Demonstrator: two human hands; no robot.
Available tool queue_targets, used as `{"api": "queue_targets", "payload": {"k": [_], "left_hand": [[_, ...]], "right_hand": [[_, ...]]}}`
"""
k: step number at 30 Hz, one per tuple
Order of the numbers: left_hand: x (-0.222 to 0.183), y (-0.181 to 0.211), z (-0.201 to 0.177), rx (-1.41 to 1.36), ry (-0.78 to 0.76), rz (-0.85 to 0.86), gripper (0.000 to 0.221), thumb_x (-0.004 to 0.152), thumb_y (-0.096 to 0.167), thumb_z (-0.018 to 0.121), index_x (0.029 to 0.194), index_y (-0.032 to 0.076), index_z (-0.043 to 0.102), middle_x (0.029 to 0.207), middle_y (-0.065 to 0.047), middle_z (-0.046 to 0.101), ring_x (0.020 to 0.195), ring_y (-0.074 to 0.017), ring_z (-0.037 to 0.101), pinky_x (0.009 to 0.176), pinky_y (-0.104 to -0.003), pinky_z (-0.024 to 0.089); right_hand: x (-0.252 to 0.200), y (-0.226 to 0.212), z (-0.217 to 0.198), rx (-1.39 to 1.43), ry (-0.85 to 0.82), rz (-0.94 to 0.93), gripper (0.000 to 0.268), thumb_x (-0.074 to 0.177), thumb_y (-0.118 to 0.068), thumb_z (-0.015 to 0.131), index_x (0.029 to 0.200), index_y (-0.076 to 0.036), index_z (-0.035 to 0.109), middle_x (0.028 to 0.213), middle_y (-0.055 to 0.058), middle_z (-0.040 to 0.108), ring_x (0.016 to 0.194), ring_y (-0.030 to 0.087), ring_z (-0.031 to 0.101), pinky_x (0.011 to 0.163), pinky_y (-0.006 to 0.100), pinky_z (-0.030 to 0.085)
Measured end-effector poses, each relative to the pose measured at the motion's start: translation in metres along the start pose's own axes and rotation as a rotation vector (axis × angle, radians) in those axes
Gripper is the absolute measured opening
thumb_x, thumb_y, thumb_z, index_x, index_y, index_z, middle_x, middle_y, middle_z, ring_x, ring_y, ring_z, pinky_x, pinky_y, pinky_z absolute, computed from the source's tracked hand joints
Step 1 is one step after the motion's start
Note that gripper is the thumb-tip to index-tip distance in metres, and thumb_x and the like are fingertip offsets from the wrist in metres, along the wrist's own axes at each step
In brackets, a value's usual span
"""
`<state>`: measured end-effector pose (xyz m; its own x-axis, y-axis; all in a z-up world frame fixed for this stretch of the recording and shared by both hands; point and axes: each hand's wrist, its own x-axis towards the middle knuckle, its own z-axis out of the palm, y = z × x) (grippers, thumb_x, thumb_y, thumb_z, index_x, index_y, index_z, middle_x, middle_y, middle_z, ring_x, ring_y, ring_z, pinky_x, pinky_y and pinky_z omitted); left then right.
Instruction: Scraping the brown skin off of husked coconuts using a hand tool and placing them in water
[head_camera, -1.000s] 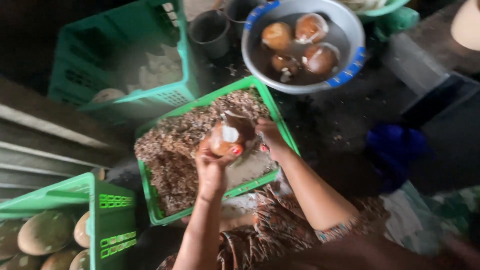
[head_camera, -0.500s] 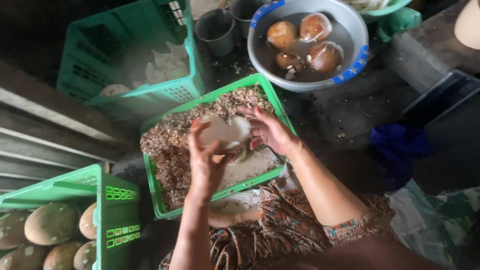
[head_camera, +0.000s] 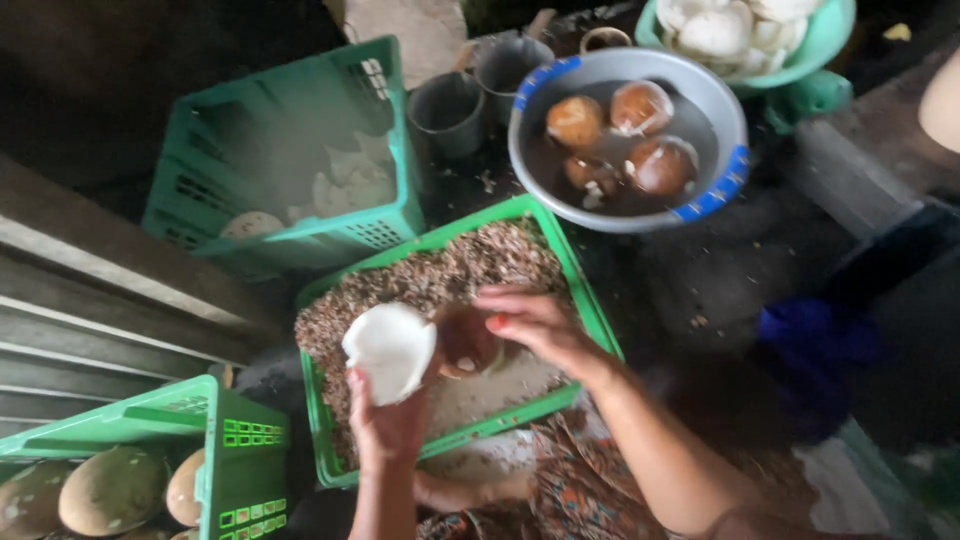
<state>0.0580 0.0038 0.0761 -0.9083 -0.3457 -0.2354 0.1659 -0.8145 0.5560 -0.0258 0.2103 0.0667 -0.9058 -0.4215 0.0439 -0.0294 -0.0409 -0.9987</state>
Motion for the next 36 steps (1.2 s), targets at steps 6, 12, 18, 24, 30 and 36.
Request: {"api": "queue_targets", "payload": {"k": [6, 12, 18, 24, 30, 36], "left_hand": [[0.022, 0.061, -0.069, -0.16, 0.214, 0.152, 0.088, 0.075, 0.062, 0.07, 0.14, 0.008, 0.049, 0.139, -0.027, 0.049, 0.125, -0.049, 0.051, 0.101, -0.056, 0.046], [0.05, 0.058, -0.125, -0.146, 0.081, 0.192, 0.077, 0.08, 0.048, 0.062, 0.142, 0.004, 0.048, 0.138, -0.029, 0.052, 0.126, -0.0544, 0.049, 0.098, -0.065, 0.043], [0.078, 0.063, -0.158, -0.234, 0.058, 0.065, 0.08, 0.079, 0.048, 0.07, 0.144, 0.007, 0.047, 0.143, -0.026, 0.049, 0.125, -0.053, 0.05, 0.09, -0.055, 0.055], [0.083, 0.072, -0.165, -0.223, 0.138, 0.063, 0.087, 0.078, 0.05, 0.074, 0.146, 0.005, 0.041, 0.138, -0.031, 0.05, 0.115, -0.0532, 0.058, 0.084, -0.048, 0.06], [0.095, 0.068, -0.188, -0.24, 0.242, 0.018, 0.086, 0.076, 0.054, 0.071, 0.144, 0.009, 0.047, 0.14, -0.027, 0.053, 0.118, -0.0537, 0.056, 0.083, -0.052, 0.057], [0.089, 0.071, -0.172, -0.192, 0.182, 0.073, 0.084, 0.077, 0.053, 0.072, 0.142, 0.006, 0.048, 0.132, -0.027, 0.057, 0.11, -0.0491, 0.061, 0.075, -0.048, 0.062]], "right_hand": [[0.027, 0.076, -0.083, 0.049, 0.437, 0.178, 0.034, 0.088, -0.008, 0.068, 0.121, -0.003, 0.072, 0.119, 0.012, 0.075, 0.104, 0.013, 0.069, 0.092, 0.024, 0.053], [0.04, 0.111, -0.089, -0.068, 0.393, 0.284, 0.041, 0.088, -0.004, 0.063, 0.128, 0.003, 0.067, 0.126, 0.017, 0.071, 0.115, 0.019, 0.067, 0.101, 0.027, 0.049], [0.067, 0.138, -0.088, -0.354, 0.409, 0.327, 0.031, 0.091, -0.013, 0.068, 0.12, -0.007, 0.077, 0.087, 0.005, 0.073, 0.078, 0.012, 0.064, 0.062, 0.024, 0.042], [0.074, 0.15, -0.086, -0.552, 0.363, 0.335, 0.032, 0.088, -0.023, 0.071, 0.116, -0.008, 0.078, 0.117, 0.008, 0.078, 0.11, 0.013, 0.068, 0.096, 0.024, 0.045], [0.073, 0.094, -0.082, -0.872, 0.653, -0.525, 0.025, 0.097, 0.016, 0.065, 0.119, 0.006, 0.071, 0.119, 0.019, 0.059, 0.115, 0.033, 0.057, 0.105, 0.038, 0.047], [0.097, 0.109, -0.158, -1.41, 0.569, 0.322, 0.054, 0.106, -0.039, 0.038, 0.088, -0.007, 0.077, 0.1, 0.02, 0.075, 0.102, 0.047, 0.066, 0.102, 0.051, 0.043]]}}
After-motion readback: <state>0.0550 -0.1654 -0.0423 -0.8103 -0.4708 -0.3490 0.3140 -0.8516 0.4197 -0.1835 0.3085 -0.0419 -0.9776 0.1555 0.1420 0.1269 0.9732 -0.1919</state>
